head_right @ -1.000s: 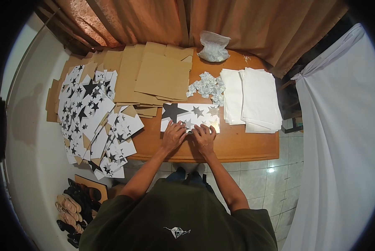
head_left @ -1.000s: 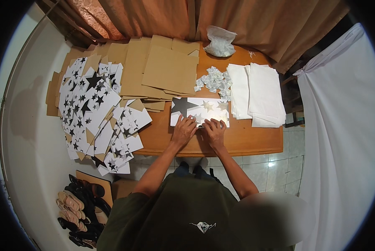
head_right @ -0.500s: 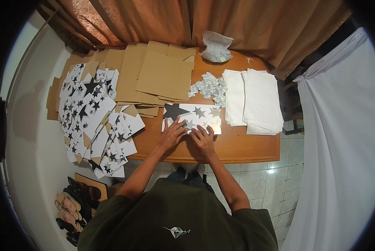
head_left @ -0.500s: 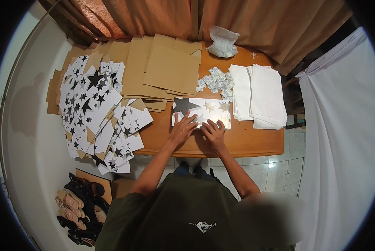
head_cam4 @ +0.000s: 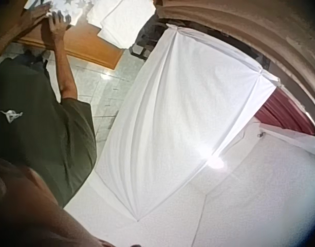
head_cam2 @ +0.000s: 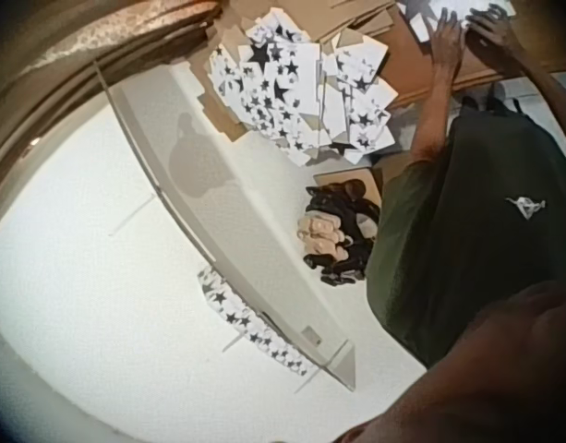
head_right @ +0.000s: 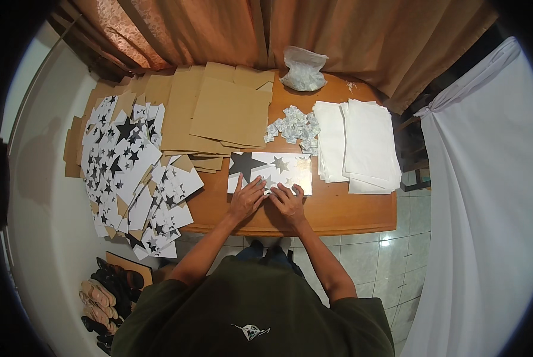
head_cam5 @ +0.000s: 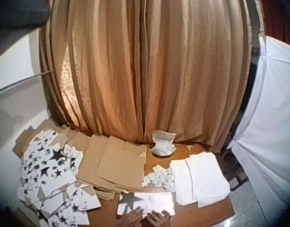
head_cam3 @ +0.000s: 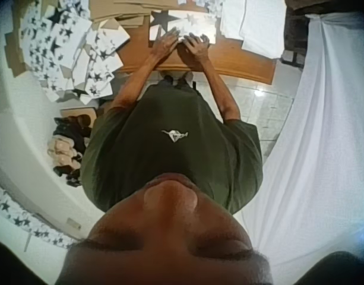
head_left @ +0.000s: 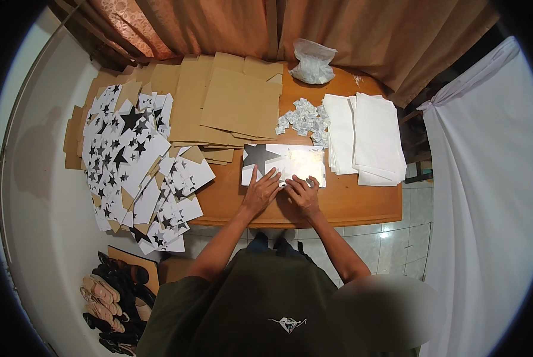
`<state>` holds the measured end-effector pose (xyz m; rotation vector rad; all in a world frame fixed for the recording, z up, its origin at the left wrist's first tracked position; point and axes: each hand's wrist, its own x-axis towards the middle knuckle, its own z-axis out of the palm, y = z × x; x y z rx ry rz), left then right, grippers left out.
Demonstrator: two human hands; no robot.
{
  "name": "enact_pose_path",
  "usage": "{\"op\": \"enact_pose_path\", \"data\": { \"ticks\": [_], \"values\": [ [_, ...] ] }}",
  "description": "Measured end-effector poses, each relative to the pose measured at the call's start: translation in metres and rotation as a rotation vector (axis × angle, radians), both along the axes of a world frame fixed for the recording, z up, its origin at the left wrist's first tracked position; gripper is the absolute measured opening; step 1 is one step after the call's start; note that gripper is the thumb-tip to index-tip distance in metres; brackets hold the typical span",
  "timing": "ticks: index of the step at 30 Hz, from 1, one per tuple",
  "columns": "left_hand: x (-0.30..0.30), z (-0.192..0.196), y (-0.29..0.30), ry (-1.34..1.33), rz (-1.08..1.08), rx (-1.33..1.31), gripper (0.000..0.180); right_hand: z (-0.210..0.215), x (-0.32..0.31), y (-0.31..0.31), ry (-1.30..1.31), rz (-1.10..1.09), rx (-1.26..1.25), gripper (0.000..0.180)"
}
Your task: Folding cardboard sheets into shoe boxes and organizing them on a shelf.
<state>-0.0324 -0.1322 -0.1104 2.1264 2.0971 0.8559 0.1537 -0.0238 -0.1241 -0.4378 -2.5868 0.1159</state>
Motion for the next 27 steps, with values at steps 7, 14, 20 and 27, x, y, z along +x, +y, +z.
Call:
{"op": "enact_pose_path", "data": {
  "ticks": [7,14,20,27],
  "values": [
    [0.005,-0.004,0.000,-0.001,0.000,0.007,0.019,-0.001,0.000,-0.004,0.038,-0.004,0.012,0.036],
    [0.004,-0.005,-0.002,-0.029,-0.011,0.010,0.016,0.005,-0.001,0.011,0.135,0.065,-0.149,0.019],
    [0.009,0.001,-0.002,-0.013,-0.003,0.008,0.014,0.006,-0.003,0.008,0.138,0.056,-0.176,0.016],
    [0.010,-0.007,-0.002,-0.058,0.002,-0.012,0.011,0.008,-0.007,0.011,0.212,0.047,-0.304,0.025]
  ]
}}
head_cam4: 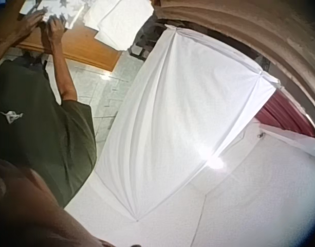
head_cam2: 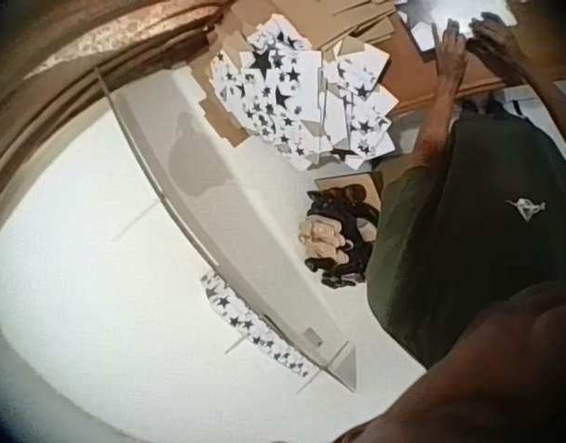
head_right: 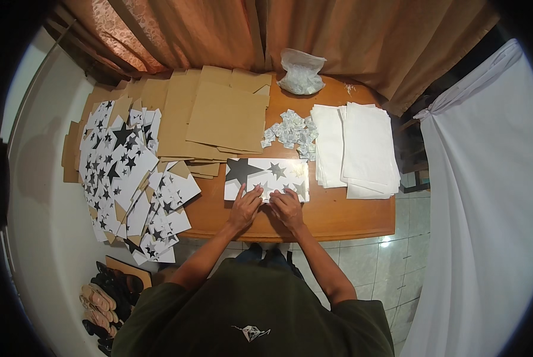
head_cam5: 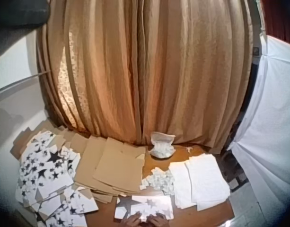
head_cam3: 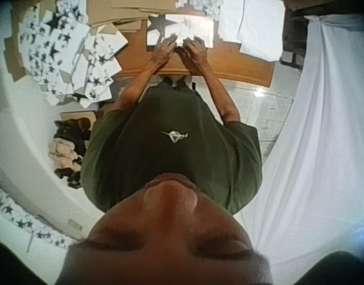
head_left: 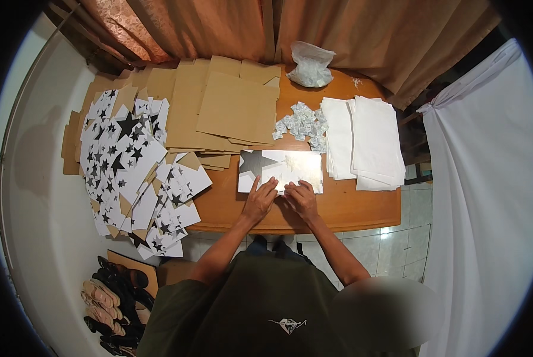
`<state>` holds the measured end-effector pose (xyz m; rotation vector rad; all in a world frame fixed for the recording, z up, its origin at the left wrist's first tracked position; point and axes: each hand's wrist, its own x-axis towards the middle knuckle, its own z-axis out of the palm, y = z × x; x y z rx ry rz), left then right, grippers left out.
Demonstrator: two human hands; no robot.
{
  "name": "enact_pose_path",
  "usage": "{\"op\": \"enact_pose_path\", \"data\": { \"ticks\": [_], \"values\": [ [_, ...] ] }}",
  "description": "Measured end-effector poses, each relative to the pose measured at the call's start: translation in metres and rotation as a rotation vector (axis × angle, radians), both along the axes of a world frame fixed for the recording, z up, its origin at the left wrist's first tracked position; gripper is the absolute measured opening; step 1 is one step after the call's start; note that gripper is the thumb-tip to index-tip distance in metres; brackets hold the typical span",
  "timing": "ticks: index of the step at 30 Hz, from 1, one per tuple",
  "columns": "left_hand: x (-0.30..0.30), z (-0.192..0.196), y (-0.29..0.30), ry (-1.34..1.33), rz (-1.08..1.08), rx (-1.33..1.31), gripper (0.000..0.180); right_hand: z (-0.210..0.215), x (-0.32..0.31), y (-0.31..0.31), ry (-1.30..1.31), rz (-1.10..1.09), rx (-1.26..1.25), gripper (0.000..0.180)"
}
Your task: Folding cardboard sheets into shoe boxes and organizing them on a shelf.
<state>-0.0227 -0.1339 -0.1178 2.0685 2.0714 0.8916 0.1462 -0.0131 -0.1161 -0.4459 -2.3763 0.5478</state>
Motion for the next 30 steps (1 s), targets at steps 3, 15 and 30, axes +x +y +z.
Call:
{"op": "enact_pose_path", "data": {
  "ticks": [3,15,30],
  "values": [
    [0.000,0.003,0.001,-0.032,-0.005,-0.003,0.010,0.000,0.000,0.009,0.029,0.042,-0.042,0.024],
    [0.003,0.001,0.005,-0.051,0.048,0.033,0.016,-0.002,0.003,0.010,-0.077,-0.017,-0.007,0.020],
    [0.005,-0.008,0.005,-0.062,0.066,0.044,0.025,-0.005,0.001,0.010,-0.068,-0.009,0.052,0.022]
  ]
}}
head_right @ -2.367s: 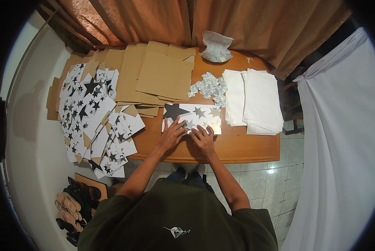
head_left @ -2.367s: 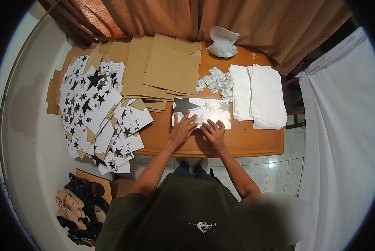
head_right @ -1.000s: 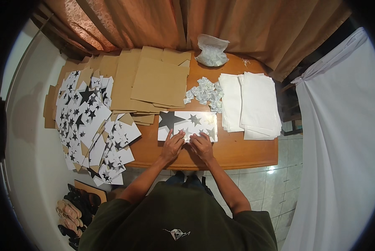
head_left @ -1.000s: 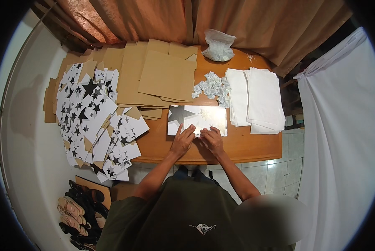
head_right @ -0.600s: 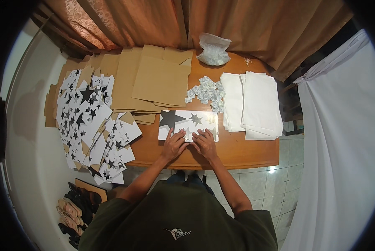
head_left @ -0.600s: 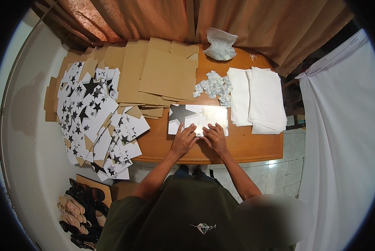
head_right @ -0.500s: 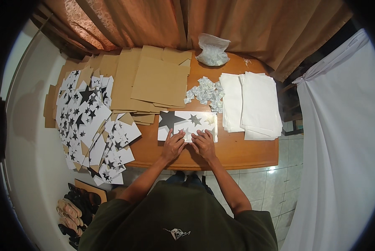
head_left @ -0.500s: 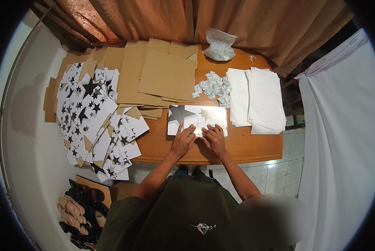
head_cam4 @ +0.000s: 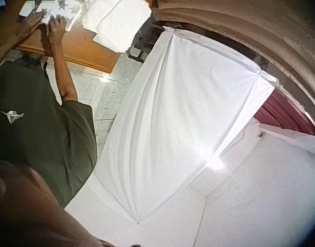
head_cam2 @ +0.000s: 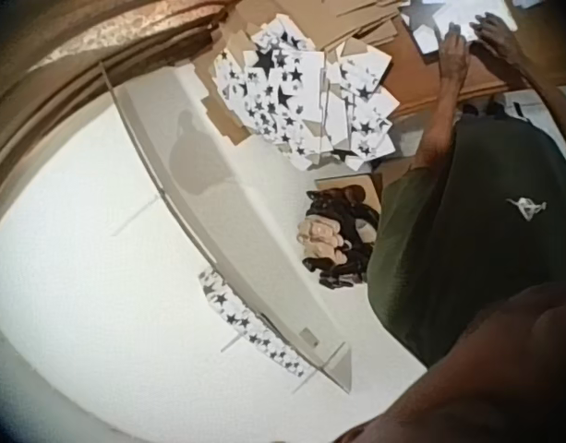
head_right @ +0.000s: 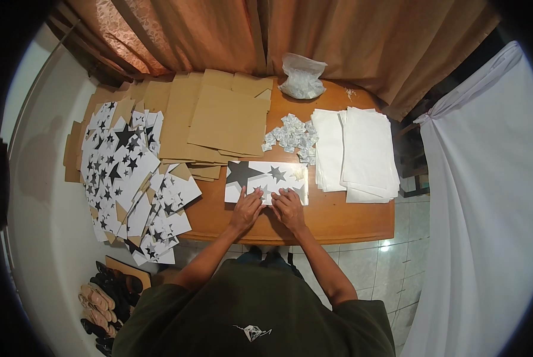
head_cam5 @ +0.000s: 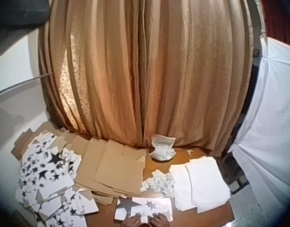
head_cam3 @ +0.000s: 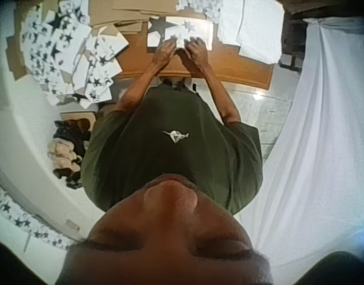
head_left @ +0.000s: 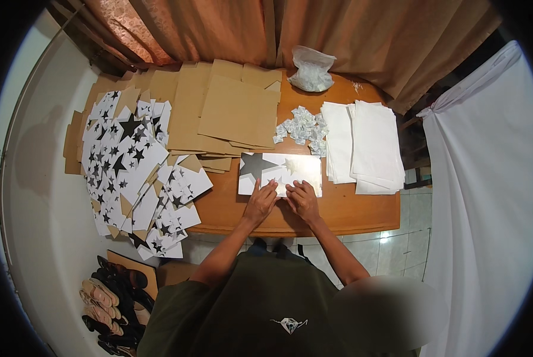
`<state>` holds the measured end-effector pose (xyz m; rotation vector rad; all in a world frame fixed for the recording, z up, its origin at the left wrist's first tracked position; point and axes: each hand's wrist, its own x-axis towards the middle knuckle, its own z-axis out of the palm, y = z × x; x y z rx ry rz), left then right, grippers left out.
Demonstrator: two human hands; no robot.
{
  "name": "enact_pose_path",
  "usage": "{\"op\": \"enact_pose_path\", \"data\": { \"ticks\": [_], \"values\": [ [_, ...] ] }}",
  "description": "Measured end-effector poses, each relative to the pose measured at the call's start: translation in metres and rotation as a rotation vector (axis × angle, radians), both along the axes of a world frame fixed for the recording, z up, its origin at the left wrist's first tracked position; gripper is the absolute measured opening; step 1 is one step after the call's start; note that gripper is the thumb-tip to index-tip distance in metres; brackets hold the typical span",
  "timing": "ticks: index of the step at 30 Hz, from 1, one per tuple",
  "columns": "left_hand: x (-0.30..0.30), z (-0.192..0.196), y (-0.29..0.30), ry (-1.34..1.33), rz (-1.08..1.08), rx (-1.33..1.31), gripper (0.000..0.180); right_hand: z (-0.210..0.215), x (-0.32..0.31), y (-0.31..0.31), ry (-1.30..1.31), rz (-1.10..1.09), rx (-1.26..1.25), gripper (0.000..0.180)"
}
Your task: Folding cardboard sheets into shoe boxes and organizing them on a shelf.
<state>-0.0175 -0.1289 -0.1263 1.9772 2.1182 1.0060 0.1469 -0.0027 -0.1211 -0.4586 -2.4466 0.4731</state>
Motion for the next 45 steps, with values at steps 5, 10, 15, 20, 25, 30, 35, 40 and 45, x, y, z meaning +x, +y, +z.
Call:
{"op": "enact_pose_path", "data": {
  "ticks": [5,10,15,20,25,30,35,40,45],
  "values": [
    [0.000,0.005,-0.012,0.140,0.032,-0.074,0.042,0.006,0.003,-0.004,-0.051,0.026,0.027,0.024],
    [-0.004,-0.006,-0.014,0.253,0.003,-0.124,0.050,-0.003,0.000,-0.008,-0.073,0.003,0.115,0.023],
    [-0.003,-0.001,-0.009,0.183,-0.010,-0.123,0.042,-0.007,0.004,-0.003,-0.056,0.012,0.006,0.032],
    [0.004,0.036,-0.013,0.189,0.145,-0.166,0.057,0.013,0.021,-0.012,-0.210,-0.196,0.052,0.051],
    [-0.005,0.003,-0.006,0.364,0.160,-0.227,0.067,-0.010,0.028,-0.005,-0.307,-0.281,0.147,0.059],
    [-0.007,-0.007,-0.005,0.444,0.196,-0.185,0.069,-0.017,0.025,-0.005,-0.255,-0.276,0.166,0.060],
    [-0.005,0.012,-0.004,0.362,0.147,-0.256,0.070,-0.010,0.032,-0.003,-0.242,-0.262,0.101,0.062],
    [-0.018,0.044,-0.023,0.045,0.411,-0.200,0.078,0.026,0.031,-0.011,-0.101,-0.393,-0.081,0.081],
    [-0.033,0.031,-0.029,-0.281,0.463,-0.294,0.075,0.013,0.041,-0.005,-0.108,-0.383,-0.517,0.085]
  ]
}}
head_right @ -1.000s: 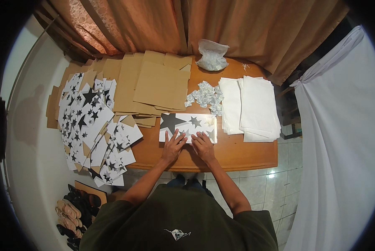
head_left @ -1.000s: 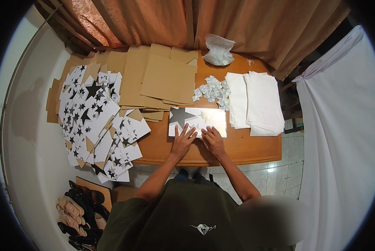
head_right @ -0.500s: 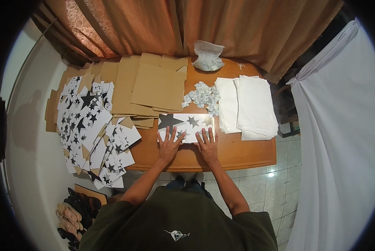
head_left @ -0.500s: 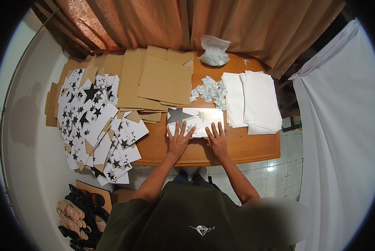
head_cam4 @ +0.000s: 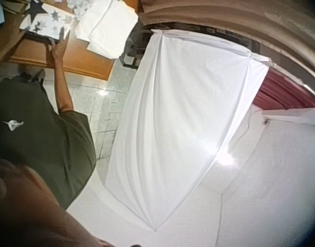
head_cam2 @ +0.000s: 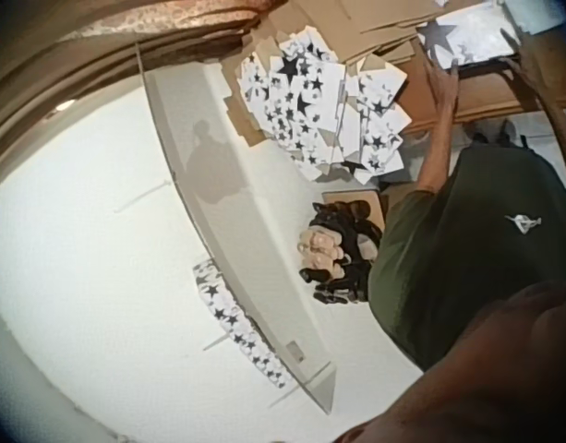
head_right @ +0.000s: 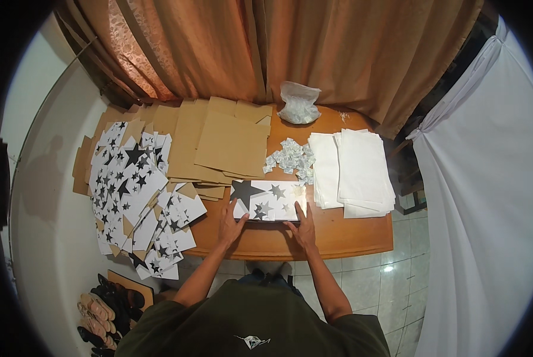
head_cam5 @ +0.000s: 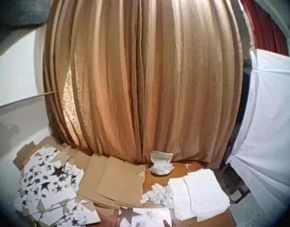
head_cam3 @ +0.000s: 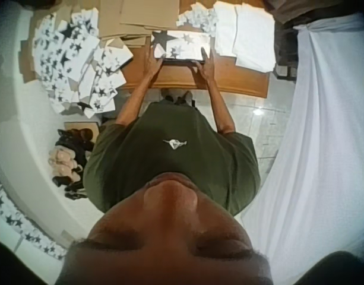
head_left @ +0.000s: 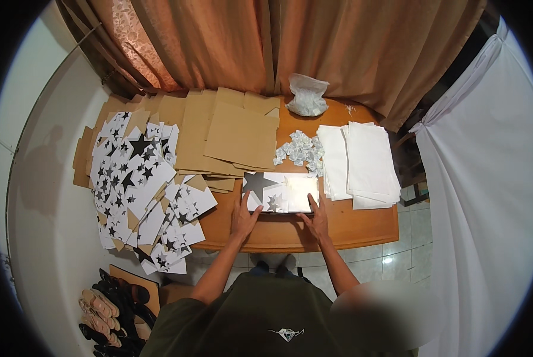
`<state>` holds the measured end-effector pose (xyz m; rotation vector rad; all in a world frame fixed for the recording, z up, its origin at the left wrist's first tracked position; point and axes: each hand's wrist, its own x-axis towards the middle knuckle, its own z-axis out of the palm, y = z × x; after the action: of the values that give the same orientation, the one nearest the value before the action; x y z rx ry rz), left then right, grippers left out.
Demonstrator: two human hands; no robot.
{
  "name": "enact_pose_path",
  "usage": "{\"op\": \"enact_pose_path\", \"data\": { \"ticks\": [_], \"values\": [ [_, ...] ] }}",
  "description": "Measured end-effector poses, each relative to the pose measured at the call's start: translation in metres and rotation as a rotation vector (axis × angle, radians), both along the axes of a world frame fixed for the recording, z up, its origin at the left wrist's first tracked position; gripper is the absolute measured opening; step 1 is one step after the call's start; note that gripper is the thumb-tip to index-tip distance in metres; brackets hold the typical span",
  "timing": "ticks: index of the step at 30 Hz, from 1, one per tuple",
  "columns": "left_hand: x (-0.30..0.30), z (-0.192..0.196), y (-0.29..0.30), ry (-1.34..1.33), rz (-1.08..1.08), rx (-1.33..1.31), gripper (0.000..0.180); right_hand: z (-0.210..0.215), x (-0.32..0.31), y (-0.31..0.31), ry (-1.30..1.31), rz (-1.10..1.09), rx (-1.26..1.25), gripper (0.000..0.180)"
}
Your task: Folding cardboard sheets into shoe boxes and organizing them on a shelf.
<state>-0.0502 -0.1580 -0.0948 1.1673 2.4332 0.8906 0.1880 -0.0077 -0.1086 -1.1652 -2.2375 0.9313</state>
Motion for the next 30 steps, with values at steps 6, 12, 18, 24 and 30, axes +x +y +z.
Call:
{"op": "enact_pose_path", "data": {
  "ticks": [6,12,18,24,30],
  "values": [
    [-0.001,-0.010,0.004,-0.098,0.026,0.218,0.059,-0.008,0.010,-0.007,0.108,-0.036,0.080,0.082],
    [0.000,-0.013,0.004,-0.031,-0.010,0.228,0.062,0.000,0.013,-0.017,-0.075,-0.010,0.201,0.076],
    [0.044,-0.026,0.002,-0.498,0.564,0.131,0.097,-0.006,0.001,0.035,0.375,-0.164,-0.141,0.075],
    [0.081,-0.027,0.034,-1.265,0.391,-0.025,0.102,-0.036,-0.002,0.090,0.366,-0.023,-0.542,0.068],
    [0.090,-0.015,0.038,-1.134,0.464,0.070,0.093,-0.034,0.020,0.067,0.262,-0.024,-0.438,0.055]
  ]
}}
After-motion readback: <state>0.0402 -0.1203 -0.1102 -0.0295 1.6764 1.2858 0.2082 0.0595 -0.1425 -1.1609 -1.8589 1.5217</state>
